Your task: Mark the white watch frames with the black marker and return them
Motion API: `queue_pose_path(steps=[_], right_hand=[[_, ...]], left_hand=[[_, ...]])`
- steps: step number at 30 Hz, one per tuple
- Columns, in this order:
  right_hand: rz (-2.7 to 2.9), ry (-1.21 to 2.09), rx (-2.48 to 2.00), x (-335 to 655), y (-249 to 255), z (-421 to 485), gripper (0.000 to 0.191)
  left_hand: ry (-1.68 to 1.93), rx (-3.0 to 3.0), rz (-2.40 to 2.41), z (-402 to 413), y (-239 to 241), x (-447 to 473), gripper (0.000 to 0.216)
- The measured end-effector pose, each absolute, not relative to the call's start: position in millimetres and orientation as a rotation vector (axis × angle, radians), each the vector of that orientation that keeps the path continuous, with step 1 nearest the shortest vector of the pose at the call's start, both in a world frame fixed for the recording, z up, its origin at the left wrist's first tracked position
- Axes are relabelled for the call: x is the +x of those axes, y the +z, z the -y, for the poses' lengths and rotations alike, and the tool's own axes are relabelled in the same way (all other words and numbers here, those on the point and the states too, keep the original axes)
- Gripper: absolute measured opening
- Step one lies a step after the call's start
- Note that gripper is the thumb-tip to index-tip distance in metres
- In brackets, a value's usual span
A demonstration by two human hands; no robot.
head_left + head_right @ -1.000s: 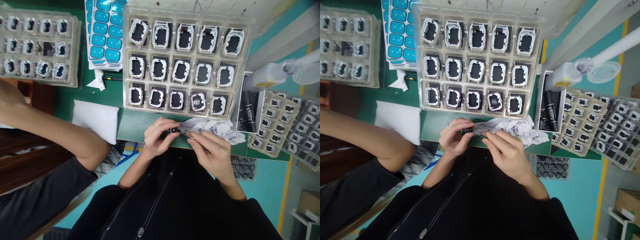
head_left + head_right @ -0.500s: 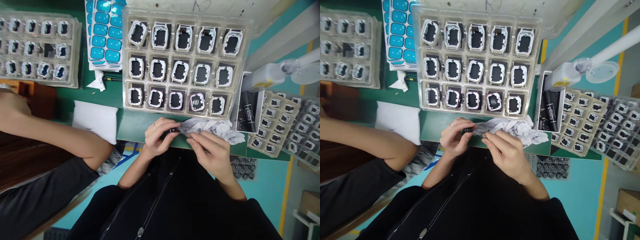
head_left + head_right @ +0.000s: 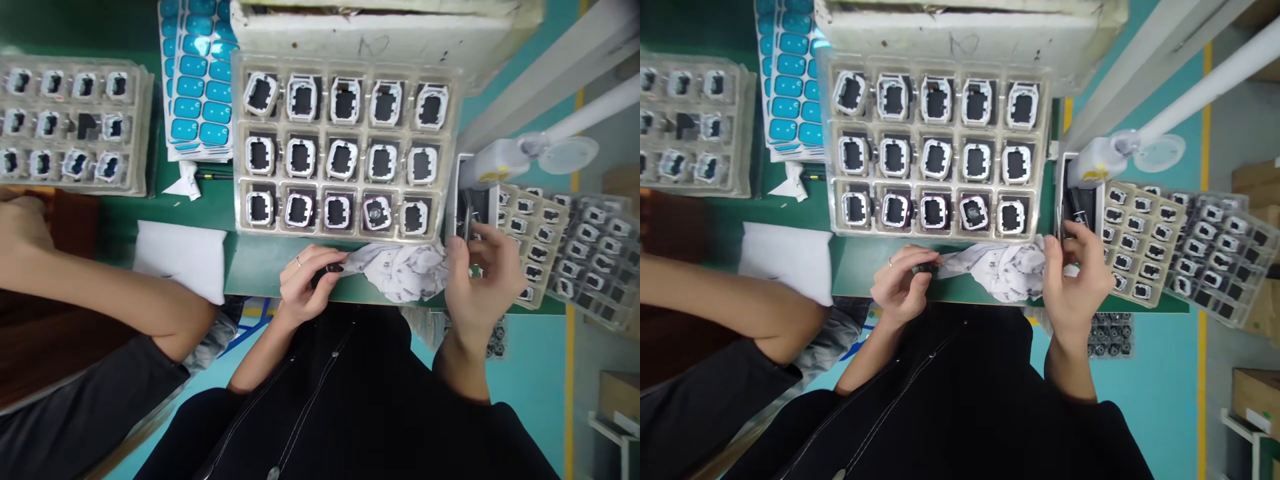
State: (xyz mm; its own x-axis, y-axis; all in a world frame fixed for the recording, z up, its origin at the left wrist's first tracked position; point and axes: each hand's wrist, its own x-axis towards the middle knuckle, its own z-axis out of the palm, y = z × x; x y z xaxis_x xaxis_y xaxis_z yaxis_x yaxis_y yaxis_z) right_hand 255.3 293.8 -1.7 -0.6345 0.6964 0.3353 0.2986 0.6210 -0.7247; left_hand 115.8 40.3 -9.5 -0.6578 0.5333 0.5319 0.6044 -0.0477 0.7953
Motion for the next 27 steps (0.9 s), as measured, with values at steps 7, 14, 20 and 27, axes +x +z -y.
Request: queue_pose_path(steps=[7,14,20,27], right_hand=[[2.44,0.627,-0.828,246,-29,-343,0.028],[2.425,0.575,-0.757,239,-42,-343,0.032],[2.156,0.985,-0.417,250,-8,-287,0.048],[1.986,1.022,0.171,251,-22,-253,0.071]], left_hand=[[-1.86,-1.292,2.074,-48,-5,119,0.025],[-1.829,-1.274,2.114,-55,0,126,0.023],[-2.372,-1.064,1.966,-84,21,134,0.02],[-3.131,-0.69,1.781,-124,42,152,0.018]])
